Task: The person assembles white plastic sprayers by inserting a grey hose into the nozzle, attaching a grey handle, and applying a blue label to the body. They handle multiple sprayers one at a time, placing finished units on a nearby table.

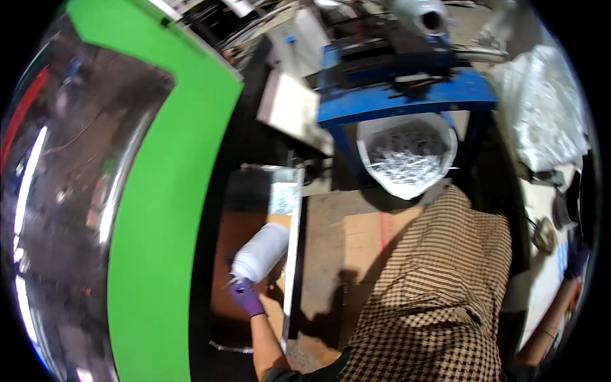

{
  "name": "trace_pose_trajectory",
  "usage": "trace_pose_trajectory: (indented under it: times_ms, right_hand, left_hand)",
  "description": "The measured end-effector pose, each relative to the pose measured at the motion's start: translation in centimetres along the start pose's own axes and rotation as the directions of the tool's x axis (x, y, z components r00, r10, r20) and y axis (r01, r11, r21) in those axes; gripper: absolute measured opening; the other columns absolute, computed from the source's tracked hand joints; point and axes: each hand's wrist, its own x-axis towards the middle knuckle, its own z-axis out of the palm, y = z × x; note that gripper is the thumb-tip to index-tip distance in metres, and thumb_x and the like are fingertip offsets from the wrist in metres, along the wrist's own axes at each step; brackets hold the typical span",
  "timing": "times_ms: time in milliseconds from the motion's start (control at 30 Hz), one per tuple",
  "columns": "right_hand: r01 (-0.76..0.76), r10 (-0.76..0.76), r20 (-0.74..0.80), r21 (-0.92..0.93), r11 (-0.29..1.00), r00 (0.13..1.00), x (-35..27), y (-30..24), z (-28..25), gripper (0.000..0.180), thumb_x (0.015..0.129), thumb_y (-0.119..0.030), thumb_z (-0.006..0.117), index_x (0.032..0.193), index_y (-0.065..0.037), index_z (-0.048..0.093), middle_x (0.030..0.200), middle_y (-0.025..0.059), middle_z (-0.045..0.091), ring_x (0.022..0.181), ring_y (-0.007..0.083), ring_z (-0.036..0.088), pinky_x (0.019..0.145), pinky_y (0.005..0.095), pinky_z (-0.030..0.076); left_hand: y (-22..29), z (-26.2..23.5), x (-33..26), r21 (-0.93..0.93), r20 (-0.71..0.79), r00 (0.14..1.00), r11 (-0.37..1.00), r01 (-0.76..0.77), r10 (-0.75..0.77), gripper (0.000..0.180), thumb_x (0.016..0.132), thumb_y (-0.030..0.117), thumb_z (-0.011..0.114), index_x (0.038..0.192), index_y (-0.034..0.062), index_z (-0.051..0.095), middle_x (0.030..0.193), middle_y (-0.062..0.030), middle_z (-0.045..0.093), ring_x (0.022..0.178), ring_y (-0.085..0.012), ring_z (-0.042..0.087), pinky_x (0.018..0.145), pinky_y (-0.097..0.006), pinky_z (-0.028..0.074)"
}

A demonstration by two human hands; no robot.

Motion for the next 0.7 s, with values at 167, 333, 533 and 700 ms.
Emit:
trace_pose_trajectory:
  times_ms: [167,333,533,700]
  right_hand:
    - [0.213,-0.209,0.043,-0.094,0.973,0.977,-4.3,0.2,12.8,0.046,0.105,-0.007,0.048,0.150,0.001,0.043,0.135,0.0083,0.058,0.116,0.0158,0.060,0.100,0.0272,0.049]
    - [-0.225,0.273,0.000,0.563,0.795,0.962,-9.6,-2.2,17.0,0.041,0.101,-0.003,0.056,0.141,-0.004,0.051,0.115,0.0025,0.057,0.103,0.0111,0.060,0.090,0.0207,0.050]
    - [-0.283,0.412,-0.152,0.517,0.808,0.899,-13.8,-4.5,18.2,0.035,0.104,-0.026,0.058,0.133,-0.007,0.058,0.103,-0.0028,0.060,0.092,0.0095,0.060,0.080,0.0210,0.049]
    - [-0.246,0.256,-0.118,0.095,0.965,0.959,-15.4,-5.8,21.5,0.021,0.101,-0.011,0.055,0.118,-0.005,0.065,0.100,0.0003,0.060,0.089,0.0085,0.056,0.076,0.0237,0.047]
  left_hand:
    - [9.5,4.9,0.9,0.560,0.109,0.727,0.562,-0.608,0.678,0.046,0.065,0.037,0.091,0.092,0.0101,0.066,0.095,-0.0089,0.065,0.092,-0.0319,0.063,0.077,-0.047,0.052]
    - [10.9,12.9,1.8,0.488,-0.057,0.801,0.717,-0.499,0.596,0.091,0.057,0.040,0.095,0.134,0.0065,0.060,0.127,-0.0187,0.066,0.115,-0.0379,0.064,0.097,-0.047,0.052]
    - [14.3,16.0,7.9,0.282,0.666,0.671,0.724,-0.630,0.325,0.067,0.057,0.036,0.092,0.115,0.0109,0.071,0.116,-0.0170,0.068,0.100,-0.0354,0.064,0.088,-0.048,0.052]
    - [23.6,14.9,3.2,0.278,0.492,0.287,0.164,-0.947,0.822,0.057,0.052,0.042,0.093,0.100,0.0161,0.075,0.131,-0.0106,0.060,0.117,-0.0287,0.059,0.094,-0.044,0.050]
